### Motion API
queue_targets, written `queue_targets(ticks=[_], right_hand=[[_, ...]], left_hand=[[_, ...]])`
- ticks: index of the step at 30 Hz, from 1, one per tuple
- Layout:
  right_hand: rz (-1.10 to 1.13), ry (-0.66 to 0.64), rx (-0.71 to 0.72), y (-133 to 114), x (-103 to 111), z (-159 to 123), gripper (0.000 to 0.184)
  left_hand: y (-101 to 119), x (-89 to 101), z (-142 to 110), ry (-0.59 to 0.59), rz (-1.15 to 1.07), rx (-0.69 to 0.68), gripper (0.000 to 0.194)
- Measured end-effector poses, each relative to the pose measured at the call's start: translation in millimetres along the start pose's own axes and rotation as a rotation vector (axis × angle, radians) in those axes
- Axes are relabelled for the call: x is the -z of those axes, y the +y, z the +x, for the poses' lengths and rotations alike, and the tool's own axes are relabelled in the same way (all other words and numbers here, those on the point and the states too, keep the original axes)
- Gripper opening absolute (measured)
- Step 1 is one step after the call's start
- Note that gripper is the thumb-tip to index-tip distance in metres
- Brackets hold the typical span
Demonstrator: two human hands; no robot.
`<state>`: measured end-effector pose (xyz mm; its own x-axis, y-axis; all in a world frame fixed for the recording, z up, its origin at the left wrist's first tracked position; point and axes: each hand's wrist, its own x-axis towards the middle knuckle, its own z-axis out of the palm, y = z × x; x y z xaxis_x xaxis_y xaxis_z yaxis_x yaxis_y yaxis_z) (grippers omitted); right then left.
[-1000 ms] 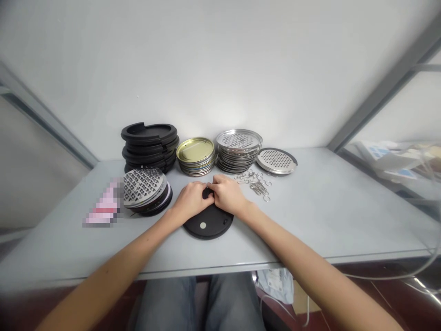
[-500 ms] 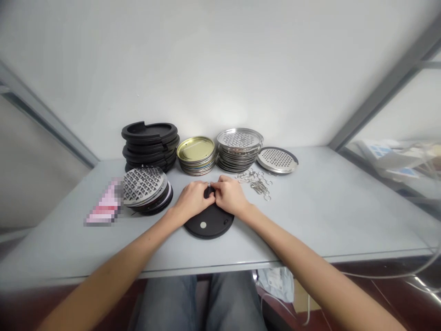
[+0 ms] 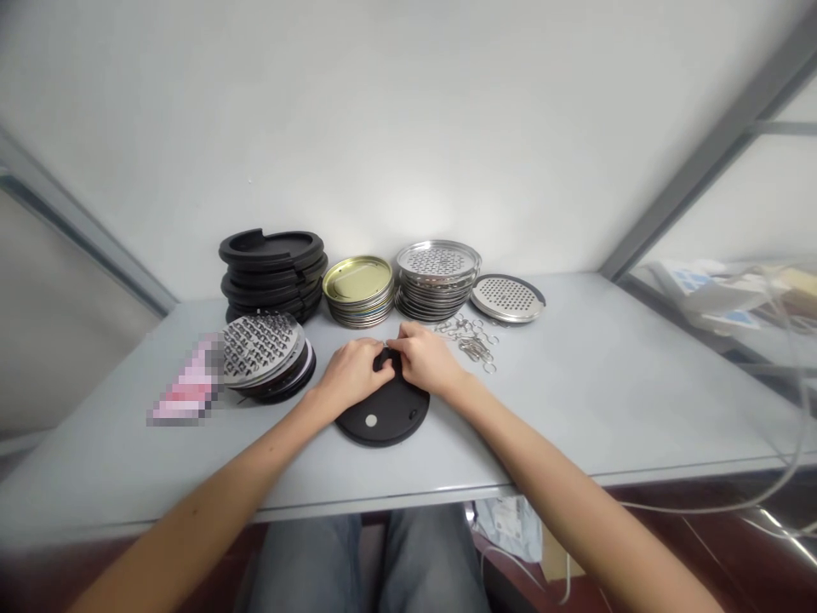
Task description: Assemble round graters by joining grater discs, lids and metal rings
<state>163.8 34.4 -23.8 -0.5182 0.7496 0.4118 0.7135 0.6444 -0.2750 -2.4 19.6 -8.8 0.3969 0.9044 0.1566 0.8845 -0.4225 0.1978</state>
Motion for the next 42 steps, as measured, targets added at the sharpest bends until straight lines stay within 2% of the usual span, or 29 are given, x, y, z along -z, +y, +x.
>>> queue_targets(ticks=[5, 11, 15, 18, 21, 24, 28, 30, 32, 34, 36, 39, 40, 42], right_hand=[[0.084, -0.019, 0.007, 6.2, 1.7, -2.4, 0.035], [0.165, 0.057, -0.038, 11.1, 1.9, -3.0, 0.035], [0.248, 0.107, -0.059, 19.8, 8.6, -3.3, 0.035], [0.244, 0.123, -0.083, 25.6, 11.0, -3.7, 0.034], [0.212, 0.128, -0.104, 26.1, 9.9, -3.6, 0.031], [0.186, 0.08, -0.098, 21.3, 8.1, -3.5, 0.035], [0.179, -0.03, -0.053, 15.6, 5.7, -4.6, 0.052], [0.189, -0.07, -0.052, 15.1, 4.1, -5.1, 0.056], [0.179, -0.093, -0.057, 15.9, 3.1, -5.2, 0.055], [0.157, -0.114, -0.047, 17.2, 3.0, -4.7, 0.049], [0.154, -0.139, -0.035, 18.4, 3.5, -3.9, 0.044], [0.183, -0.154, -0.053, 19.5, 4.4, -2.8, 0.042], [0.198, -0.152, -0.07, 19.7, 5.0, -2.3, 0.041], [0.249, -0.146, -0.103, 19.9, 6.9, -1.4, 0.04]], left_hand=[[-0.2, 0.2, -0.8, 0.016, -0.023, -0.008, 0.023], [-5.3, -0.6, -3.2, 0.067, -0.108, -0.028, 0.022], [-5.9, -2.4, -0.6, 0.098, -0.126, 0.03, 0.022], [-6.4, -4.8, 3.9, 0.136, -0.129, 0.071, 0.023], [-8.8, -6.5, 7.0, 0.166, -0.207, 0.034, 0.026], [-12.5, -6.7, 6.8, 0.261, -0.384, 0.024, 0.028], [-16.6, -5.2, 5.7, 0.362, -0.648, 0.165, 0.034], [-17.2, -3.0, 4.6, 0.368, -0.69, 0.212, 0.037], [-16.8, 1.0, 1.1, 0.314, -0.616, 0.17, 0.035], [-16.6, 6.0, -6.3, 0.194, -0.462, 0.058, 0.038], [-17.2, 10.7, -16.5, 0.036, -0.318, -0.041, 0.062], [-19.6, 14.9, -30.5, -0.198, -0.217, -0.144, 0.114], [-20.4, 15.5, -33.3, -0.239, -0.199, -0.168, 0.126], [-21.3, 15.9, -35.3, -0.274, -0.186, -0.203, 0.137]])
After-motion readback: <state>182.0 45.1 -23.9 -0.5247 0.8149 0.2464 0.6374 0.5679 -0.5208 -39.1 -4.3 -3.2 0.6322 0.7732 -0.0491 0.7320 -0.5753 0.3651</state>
